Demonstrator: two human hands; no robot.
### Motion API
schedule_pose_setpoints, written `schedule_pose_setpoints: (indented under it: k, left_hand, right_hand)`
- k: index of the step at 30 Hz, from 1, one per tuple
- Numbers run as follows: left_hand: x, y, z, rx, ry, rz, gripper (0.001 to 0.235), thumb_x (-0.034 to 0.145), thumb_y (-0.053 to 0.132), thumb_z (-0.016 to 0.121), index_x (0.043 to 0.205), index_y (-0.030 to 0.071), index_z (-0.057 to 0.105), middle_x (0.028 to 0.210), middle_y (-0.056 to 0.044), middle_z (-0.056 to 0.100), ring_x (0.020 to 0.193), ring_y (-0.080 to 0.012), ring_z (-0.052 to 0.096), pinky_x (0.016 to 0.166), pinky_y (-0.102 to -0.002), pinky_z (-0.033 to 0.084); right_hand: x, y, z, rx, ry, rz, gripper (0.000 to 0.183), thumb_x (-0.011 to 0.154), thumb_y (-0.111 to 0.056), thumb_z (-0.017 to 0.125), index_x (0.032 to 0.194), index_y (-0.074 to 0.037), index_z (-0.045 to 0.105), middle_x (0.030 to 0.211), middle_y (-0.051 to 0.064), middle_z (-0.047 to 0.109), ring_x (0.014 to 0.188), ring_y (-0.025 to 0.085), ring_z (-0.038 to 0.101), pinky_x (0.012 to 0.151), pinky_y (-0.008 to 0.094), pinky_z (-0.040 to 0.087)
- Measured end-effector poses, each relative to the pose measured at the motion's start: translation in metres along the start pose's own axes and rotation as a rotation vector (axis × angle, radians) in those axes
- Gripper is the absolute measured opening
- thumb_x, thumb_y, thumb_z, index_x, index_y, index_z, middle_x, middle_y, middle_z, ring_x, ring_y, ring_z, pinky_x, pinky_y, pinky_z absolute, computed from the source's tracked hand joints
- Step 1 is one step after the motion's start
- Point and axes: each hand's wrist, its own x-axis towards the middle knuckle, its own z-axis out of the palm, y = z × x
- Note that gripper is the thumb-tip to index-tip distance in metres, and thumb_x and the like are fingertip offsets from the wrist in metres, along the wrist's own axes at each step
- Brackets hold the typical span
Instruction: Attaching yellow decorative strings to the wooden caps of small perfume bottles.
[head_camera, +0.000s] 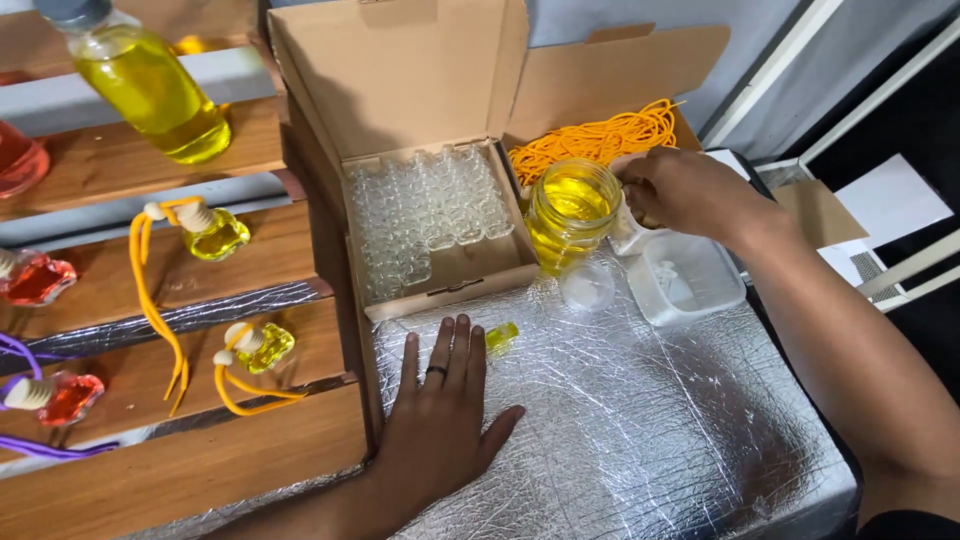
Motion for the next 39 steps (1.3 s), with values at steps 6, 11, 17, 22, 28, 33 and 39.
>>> schedule_pose_setpoints:
  k: [6, 11, 17, 22, 28, 33, 39]
  left_hand:
    - [-0.001, 0.003, -0.005, 0.102, 0.040, 0.000, 0.088, 0.099, 0.071, 0.037, 0.149, -0.002, 0.047, 0.153, -0.023, 0.050, 0.141, -0.0350, 0.048, 0.116, -0.059, 0.032]
    - [-0.007, 0.006, -0.009, 0.142, 0.073, -0.001, 0.074, 0.099, 0.066, 0.046, 0.138, 0.005, 0.058, 0.142, -0.023, 0.061, 0.129, -0.0339, 0.060, 0.109, -0.054, 0.043]
    - [0.002, 0.001, -0.043, -0.043, 0.235, 0.156, 0.043, 0.101, 0.041, 0.059, 0.119, 0.003, 0.066, 0.113, -0.019, 0.073, 0.111, -0.0326, 0.069, 0.108, -0.050, 0.047]
    - [0.015, 0.001, -0.066, -0.602, 0.337, 0.307, 0.011, 0.099, 0.011, 0.062, 0.098, 0.000, 0.060, 0.086, -0.014, 0.065, 0.078, -0.0296, 0.064, 0.081, -0.043, 0.052]
    - [0.007, 0.002, -0.038, -0.794, 0.209, 0.139, 0.024, 0.097, 0.014, 0.066, 0.113, -0.001, 0.058, 0.104, -0.017, 0.073, 0.090, -0.0322, 0.073, 0.081, -0.044, 0.057]
    - [0.011, -0.002, -0.036, -0.941, 0.106, -0.020, 0.027, 0.099, 0.021, 0.067, 0.119, 0.006, 0.054, 0.101, -0.008, 0.078, 0.086, -0.0255, 0.078, 0.074, -0.039, 0.060]
    - [0.019, -0.002, -0.041, -1.070, 0.007, -0.027, 0.019, 0.105, 0.019, 0.054, 0.116, 0.004, 0.048, 0.096, -0.014, 0.077, 0.077, -0.0261, 0.078, 0.057, -0.037, 0.061]
  right_hand:
    - [0.007, 0.010, 0.007, 0.067, 0.031, 0.014, 0.027, 0.101, -0.012, 0.053, 0.084, -0.008, 0.074, 0.074, 0.007, 0.072, 0.063, 0.023, 0.061, 0.058, 0.039, 0.041]
    - [0.001, 0.010, 0.008, 0.031, 0.082, -0.046, 0.023, 0.101, -0.014, 0.056, 0.093, -0.006, 0.076, 0.086, 0.010, 0.074, 0.069, 0.029, 0.064, 0.059, 0.043, 0.043]
    - [-0.039, 0.001, -0.013, 0.126, 0.226, -0.007, 0.016, 0.109, -0.019, 0.058, 0.111, -0.007, 0.069, 0.098, 0.014, 0.071, 0.082, 0.028, 0.066, 0.069, 0.042, 0.051]
    - [-0.088, -0.023, -0.007, 0.343, 0.488, -0.131, 0.016, 0.107, -0.017, 0.072, 0.101, -0.004, 0.065, 0.100, 0.012, 0.069, 0.085, 0.022, 0.068, 0.071, 0.032, 0.059]
    - [-0.110, -0.081, 0.069, 0.725, 0.250, -0.597, 0.013, 0.095, -0.013, 0.064, 0.107, -0.017, 0.061, 0.108, 0.000, 0.075, 0.091, 0.011, 0.078, 0.070, 0.022, 0.065]
    - [-0.109, -0.115, 0.124, 1.207, -0.102, -0.317, 0.011, 0.090, -0.006, 0.077, 0.101, -0.008, 0.074, 0.080, 0.004, 0.077, 0.061, 0.012, 0.070, 0.054, 0.019, 0.059]
    - [-0.109, -0.118, 0.124, 1.598, -0.169, -0.025, 0.005, 0.087, 0.002, 0.076, 0.090, 0.000, 0.072, 0.077, 0.017, 0.080, 0.072, 0.025, 0.076, 0.069, 0.038, 0.062]
